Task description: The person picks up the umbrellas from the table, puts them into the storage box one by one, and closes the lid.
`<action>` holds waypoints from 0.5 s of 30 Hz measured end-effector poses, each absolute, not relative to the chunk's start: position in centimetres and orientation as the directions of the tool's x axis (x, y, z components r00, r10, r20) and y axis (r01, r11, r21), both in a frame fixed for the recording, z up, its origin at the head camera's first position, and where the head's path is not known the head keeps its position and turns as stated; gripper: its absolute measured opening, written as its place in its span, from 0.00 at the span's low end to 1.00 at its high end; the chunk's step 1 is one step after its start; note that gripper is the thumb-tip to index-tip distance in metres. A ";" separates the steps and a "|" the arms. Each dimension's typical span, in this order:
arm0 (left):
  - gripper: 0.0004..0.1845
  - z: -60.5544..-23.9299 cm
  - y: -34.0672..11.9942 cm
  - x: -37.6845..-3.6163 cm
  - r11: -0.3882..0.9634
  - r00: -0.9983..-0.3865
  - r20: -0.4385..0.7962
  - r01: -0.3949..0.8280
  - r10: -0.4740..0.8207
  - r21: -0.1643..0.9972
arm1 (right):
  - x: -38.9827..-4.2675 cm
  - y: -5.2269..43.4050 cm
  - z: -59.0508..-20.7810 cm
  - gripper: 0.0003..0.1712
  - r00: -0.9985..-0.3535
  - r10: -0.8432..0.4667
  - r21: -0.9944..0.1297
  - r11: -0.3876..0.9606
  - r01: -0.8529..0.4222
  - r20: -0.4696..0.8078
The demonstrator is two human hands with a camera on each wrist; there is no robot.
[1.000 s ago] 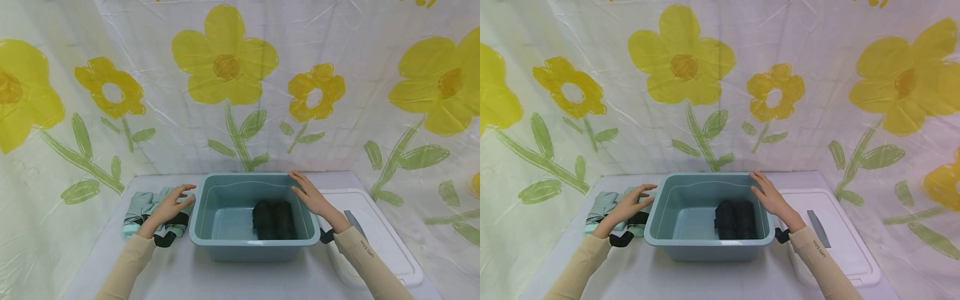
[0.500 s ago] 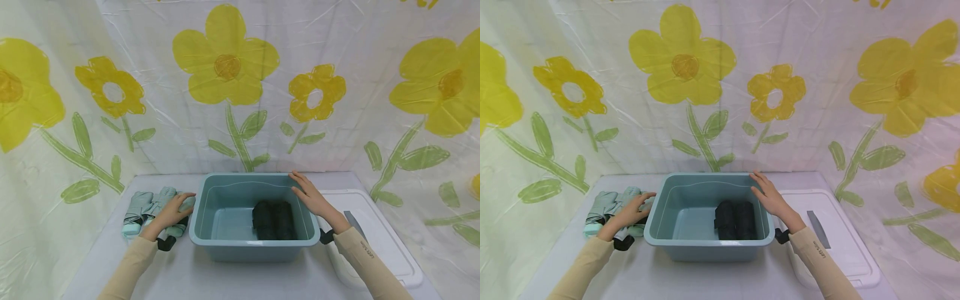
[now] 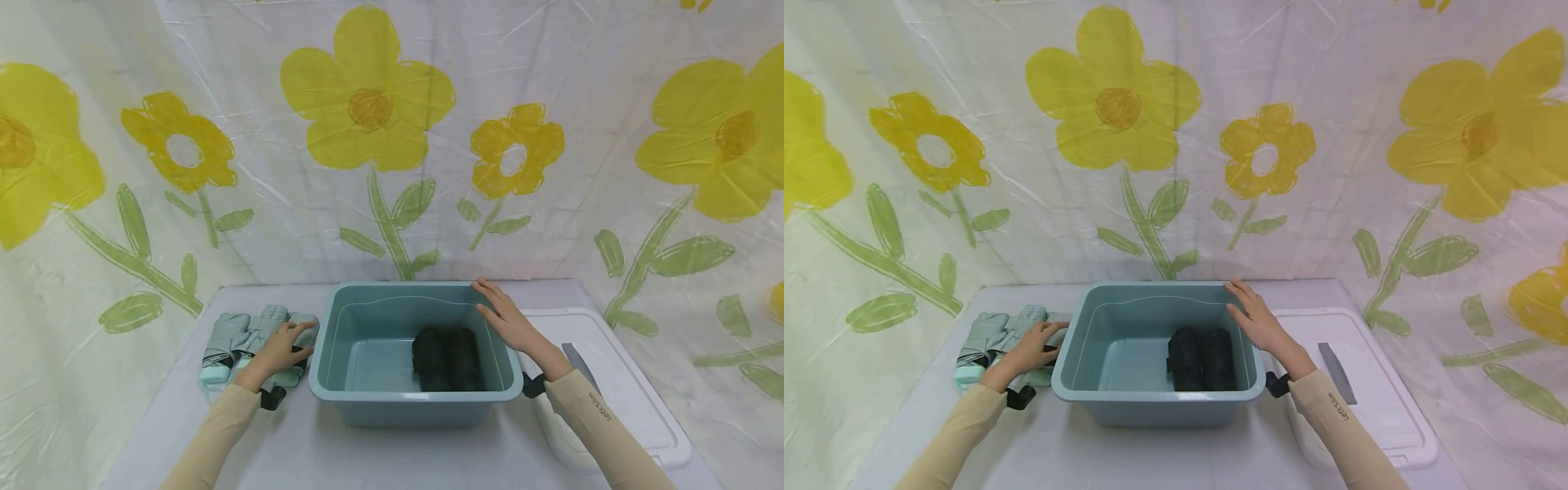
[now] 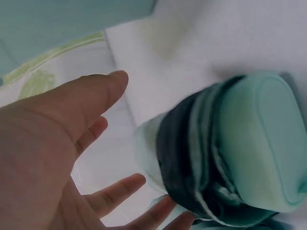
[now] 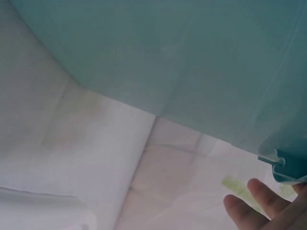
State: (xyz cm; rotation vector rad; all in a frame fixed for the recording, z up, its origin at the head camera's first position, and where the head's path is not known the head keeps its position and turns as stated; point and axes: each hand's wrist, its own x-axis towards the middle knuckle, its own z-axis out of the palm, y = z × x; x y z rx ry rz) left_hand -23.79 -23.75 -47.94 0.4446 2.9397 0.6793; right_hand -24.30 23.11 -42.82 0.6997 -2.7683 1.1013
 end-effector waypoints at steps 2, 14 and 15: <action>0.30 -48.3 -23.8 -24.0 0.880 -0.960 -0.049 0.231 0.275 0.415 | -24.3 23.1 -42.8 0.29 -0.893 -0.384 -0.632 0.637 -0.441 0.237; 0.33 -49.7 -23.3 -24.7 0.940 -0.976 -0.118 0.139 0.183 0.311 | -24.3 23.1 -42.8 0.29 -0.889 -0.390 -0.626 0.638 -0.449 0.241; 0.33 -49.6 -23.1 -24.8 0.941 -0.976 -0.116 0.142 0.185 0.306 | -24.3 23.1 -42.8 0.29 -0.889 -0.390 -0.625 0.638 -0.450 0.242</action>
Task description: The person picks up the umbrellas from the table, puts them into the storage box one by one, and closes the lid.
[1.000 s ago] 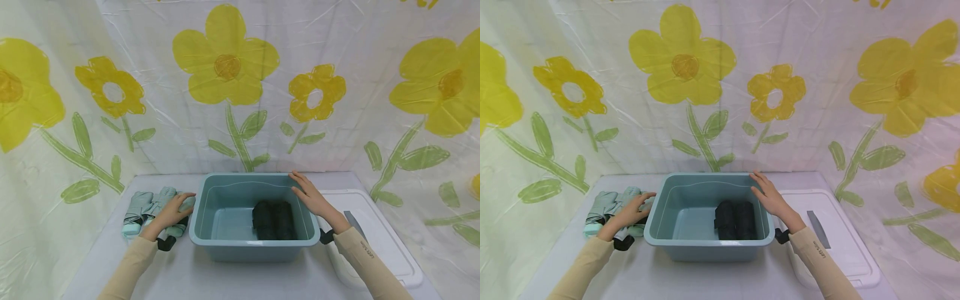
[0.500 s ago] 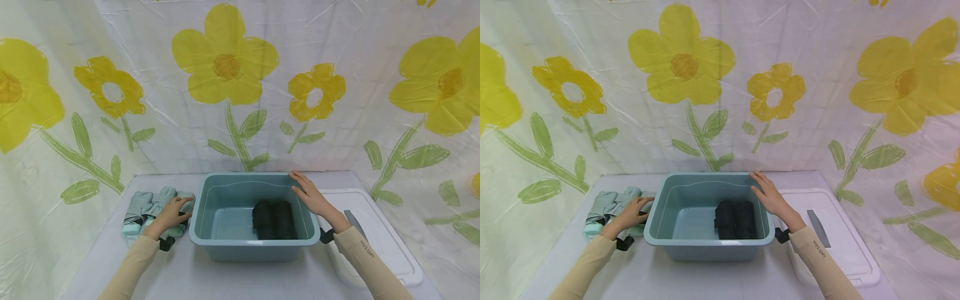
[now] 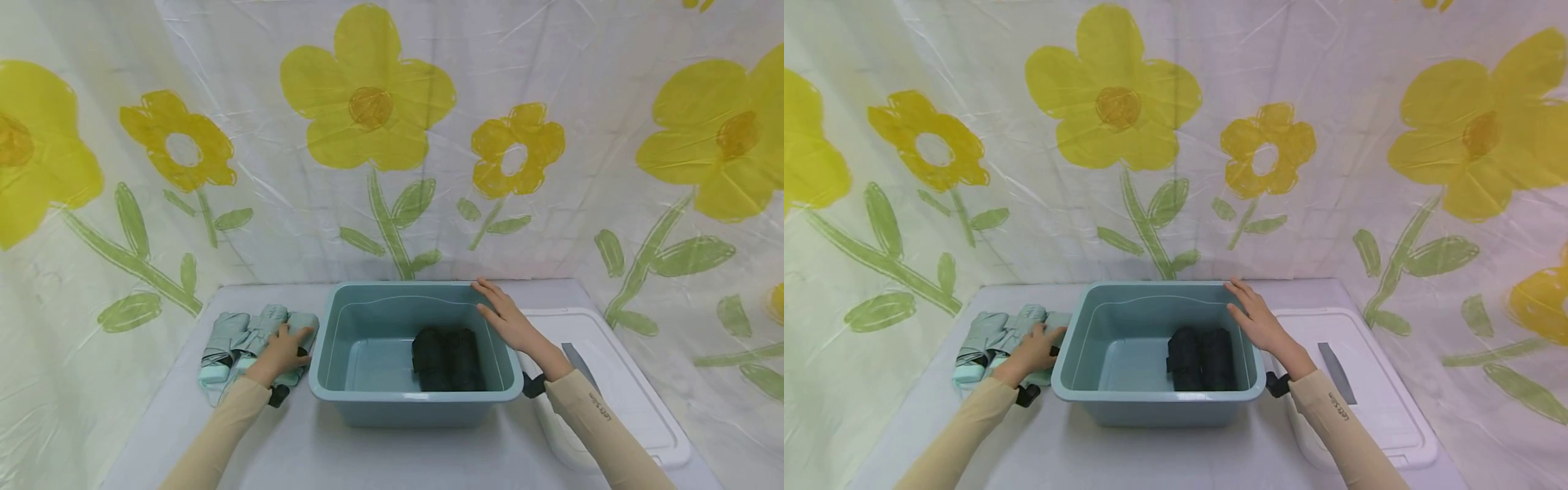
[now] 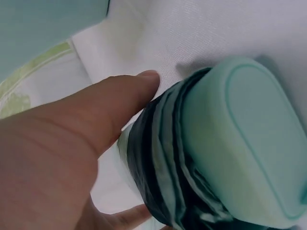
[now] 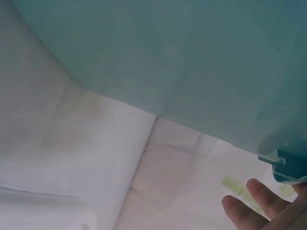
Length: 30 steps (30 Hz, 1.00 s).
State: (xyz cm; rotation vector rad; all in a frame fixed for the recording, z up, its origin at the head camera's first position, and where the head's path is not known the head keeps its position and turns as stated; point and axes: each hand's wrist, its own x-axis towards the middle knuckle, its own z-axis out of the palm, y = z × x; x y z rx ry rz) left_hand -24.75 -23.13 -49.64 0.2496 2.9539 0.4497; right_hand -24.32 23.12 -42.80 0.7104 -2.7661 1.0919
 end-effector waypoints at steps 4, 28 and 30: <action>0.33 -49.6 -22.8 -24.8 0.945 -0.976 -0.120 0.141 0.183 0.297 | -24.3 23.1 -42.9 0.29 -0.890 -0.388 -0.627 0.637 -0.448 0.241; 0.27 -48.9 -22.0 -26.3 0.964 -0.981 -0.126 0.115 0.149 0.242 | -24.6 23.2 -42.7 0.29 -0.892 -0.392 -0.634 0.636 -0.441 0.227; 0.27 -48.8 -22.1 -26.3 0.962 -0.979 -0.139 0.111 0.149 0.249 | -24.5 23.2 -42.7 0.29 -0.892 -0.393 -0.636 0.635 -0.438 0.223</action>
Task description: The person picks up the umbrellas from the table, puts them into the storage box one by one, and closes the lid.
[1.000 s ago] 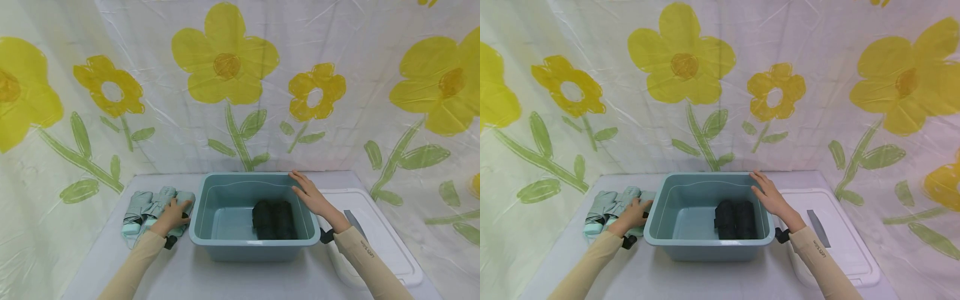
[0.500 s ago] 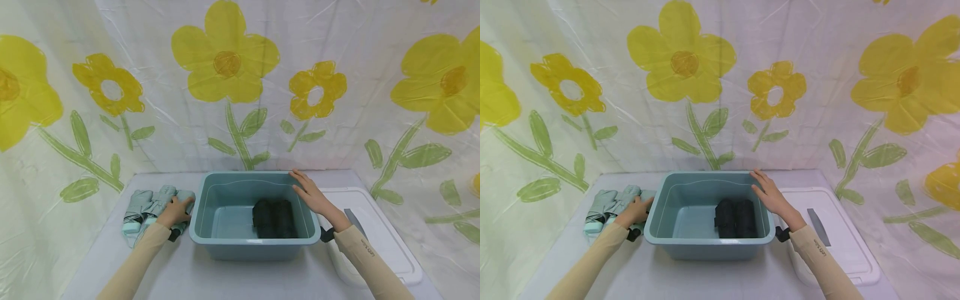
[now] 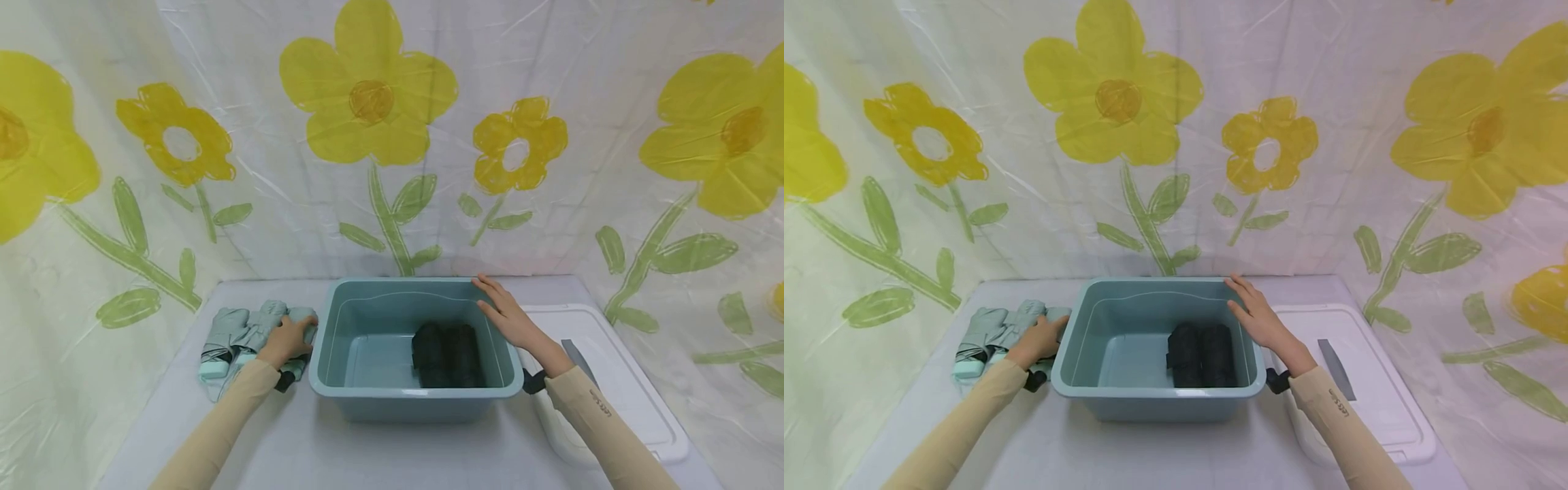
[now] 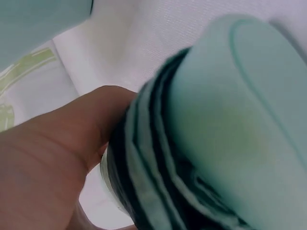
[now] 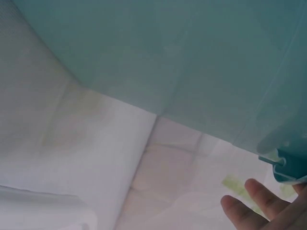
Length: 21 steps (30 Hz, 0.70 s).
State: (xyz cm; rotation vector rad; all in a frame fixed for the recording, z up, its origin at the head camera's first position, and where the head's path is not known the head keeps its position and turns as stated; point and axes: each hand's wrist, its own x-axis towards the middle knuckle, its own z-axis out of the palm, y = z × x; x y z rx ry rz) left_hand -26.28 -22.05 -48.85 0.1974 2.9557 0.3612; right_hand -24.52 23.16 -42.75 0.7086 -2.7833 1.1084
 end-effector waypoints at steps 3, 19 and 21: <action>0.28 -48.9 -22.2 -26.3 0.959 -0.978 -0.146 0.110 0.152 0.262 | -24.4 23.1 -42.7 0.29 -0.893 -0.393 -0.637 0.635 -0.437 0.221; 0.30 -48.6 -23.2 -26.1 0.907 -0.967 -0.147 0.133 0.206 0.400 | -24.4 23.1 -42.7 0.29 -0.886 -0.400 -0.630 0.632 -0.451 0.234; 0.30 -48.5 -23.4 -26.1 0.900 -0.967 -0.142 0.135 0.210 0.414 | -24.3 23.1 -42.7 0.29 -0.887 -0.399 -0.628 0.634 -0.451 0.233</action>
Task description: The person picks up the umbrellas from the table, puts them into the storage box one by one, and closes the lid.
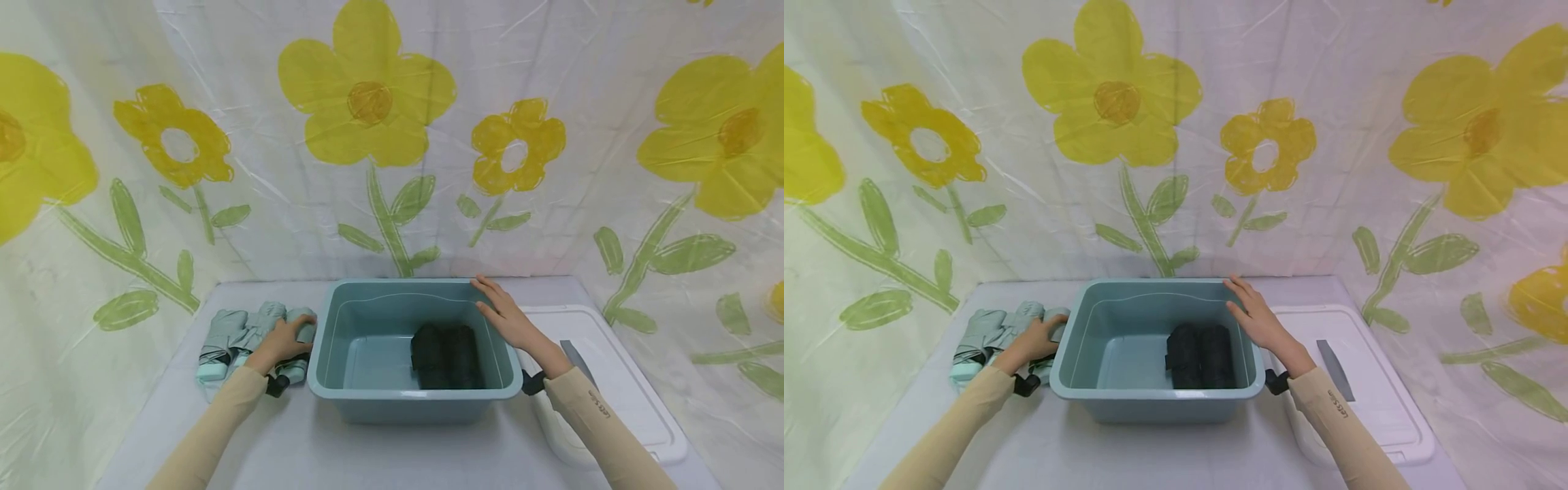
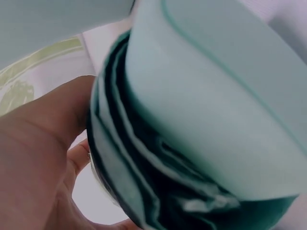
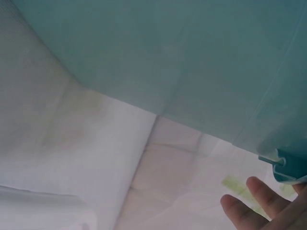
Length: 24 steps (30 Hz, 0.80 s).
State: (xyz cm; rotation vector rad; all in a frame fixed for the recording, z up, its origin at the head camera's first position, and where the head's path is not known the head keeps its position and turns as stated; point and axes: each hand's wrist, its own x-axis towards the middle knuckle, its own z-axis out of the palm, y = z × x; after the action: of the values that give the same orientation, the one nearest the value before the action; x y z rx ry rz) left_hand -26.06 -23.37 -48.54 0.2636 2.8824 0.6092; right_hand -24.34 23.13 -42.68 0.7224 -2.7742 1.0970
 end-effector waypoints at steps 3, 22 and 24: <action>0.30 -48.4 -23.6 -26.1 0.885 -0.967 -0.114 0.159 0.230 0.437 | -24.3 23.1 -42.7 0.29 -0.887 -0.398 -0.628 0.635 -0.450 0.233; 0.31 -46.2 -24.5 -25.4 0.777 -0.950 0.002 0.256 0.312 0.575 | -24.4 23.2 -42.8 0.29 -0.889 -0.393 -0.622 0.641 -0.449 0.236; 0.30 -45.9 -24.4 -25.2 0.774 -0.950 -0.003 0.254 0.313 0.580 | -24.4 23.2 -42.8 0.29 -0.889 -0.393 -0.623 0.641 -0.448 0.235</action>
State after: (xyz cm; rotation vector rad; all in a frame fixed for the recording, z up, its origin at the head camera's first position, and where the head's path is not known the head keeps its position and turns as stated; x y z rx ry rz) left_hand -25.25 -24.45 -45.87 0.4590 2.8646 0.9149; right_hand -24.40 23.15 -42.80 0.7125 -2.7744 1.0865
